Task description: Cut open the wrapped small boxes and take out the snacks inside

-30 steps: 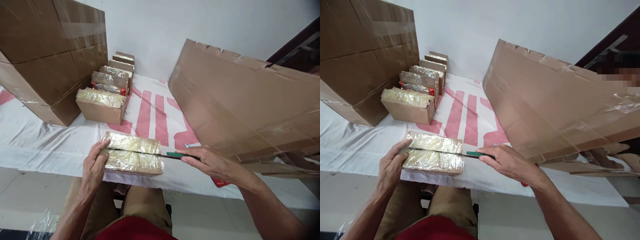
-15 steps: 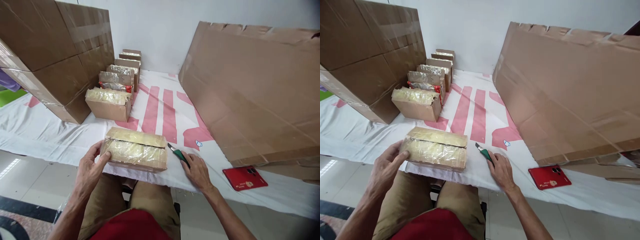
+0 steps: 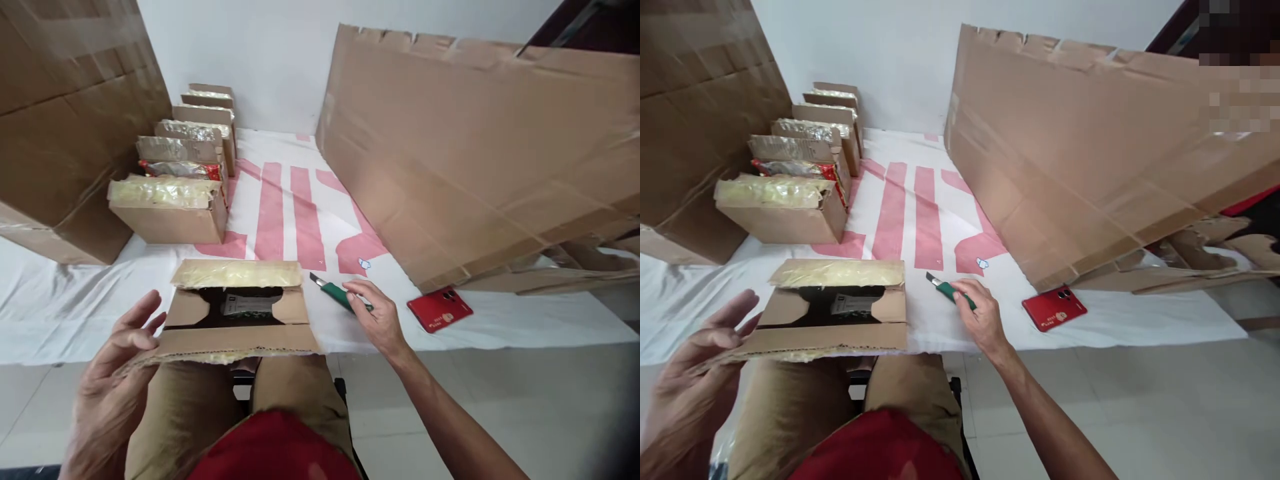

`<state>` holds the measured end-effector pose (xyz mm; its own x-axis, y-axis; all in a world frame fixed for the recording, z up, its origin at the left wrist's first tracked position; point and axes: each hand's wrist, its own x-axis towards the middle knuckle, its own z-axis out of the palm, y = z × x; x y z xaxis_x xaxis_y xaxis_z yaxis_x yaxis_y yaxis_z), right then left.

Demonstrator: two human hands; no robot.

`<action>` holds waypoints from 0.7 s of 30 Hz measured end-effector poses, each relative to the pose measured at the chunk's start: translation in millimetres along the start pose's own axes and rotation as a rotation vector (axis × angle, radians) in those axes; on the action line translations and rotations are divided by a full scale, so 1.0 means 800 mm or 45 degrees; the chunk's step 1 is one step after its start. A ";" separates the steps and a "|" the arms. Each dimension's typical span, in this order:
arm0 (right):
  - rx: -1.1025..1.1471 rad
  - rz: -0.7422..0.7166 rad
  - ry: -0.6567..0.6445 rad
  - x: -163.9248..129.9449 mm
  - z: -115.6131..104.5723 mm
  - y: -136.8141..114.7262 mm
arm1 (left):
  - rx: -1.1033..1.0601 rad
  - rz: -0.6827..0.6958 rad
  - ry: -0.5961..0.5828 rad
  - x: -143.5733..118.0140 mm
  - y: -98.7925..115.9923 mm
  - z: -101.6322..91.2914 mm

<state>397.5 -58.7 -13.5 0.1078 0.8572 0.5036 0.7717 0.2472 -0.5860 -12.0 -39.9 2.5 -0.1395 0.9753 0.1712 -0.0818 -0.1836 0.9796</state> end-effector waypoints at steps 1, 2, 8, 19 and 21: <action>0.058 -0.032 0.003 0.004 -0.001 -0.012 | 0.019 0.010 -0.030 -0.003 -0.003 -0.003; 0.113 -0.079 -0.007 0.008 -0.003 -0.025 | 0.043 0.015 -0.050 -0.006 -0.006 -0.005; 0.248 -0.532 -0.390 0.050 -0.001 -0.123 | 0.185 0.149 -0.065 -0.012 -0.018 -0.007; -0.446 -0.550 -0.950 0.098 0.046 -0.191 | 0.315 0.373 -0.196 -0.015 -0.023 -0.012; -0.509 -0.546 -0.884 0.107 0.054 -0.189 | 0.300 0.373 -0.203 -0.014 -0.025 -0.012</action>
<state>262.6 -3.3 90.6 -0.5406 0.8394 0.0563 0.8326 0.5434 -0.1070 -18.2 -48.4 -20.2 0.0327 0.8961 0.4425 0.1695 -0.4413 0.8812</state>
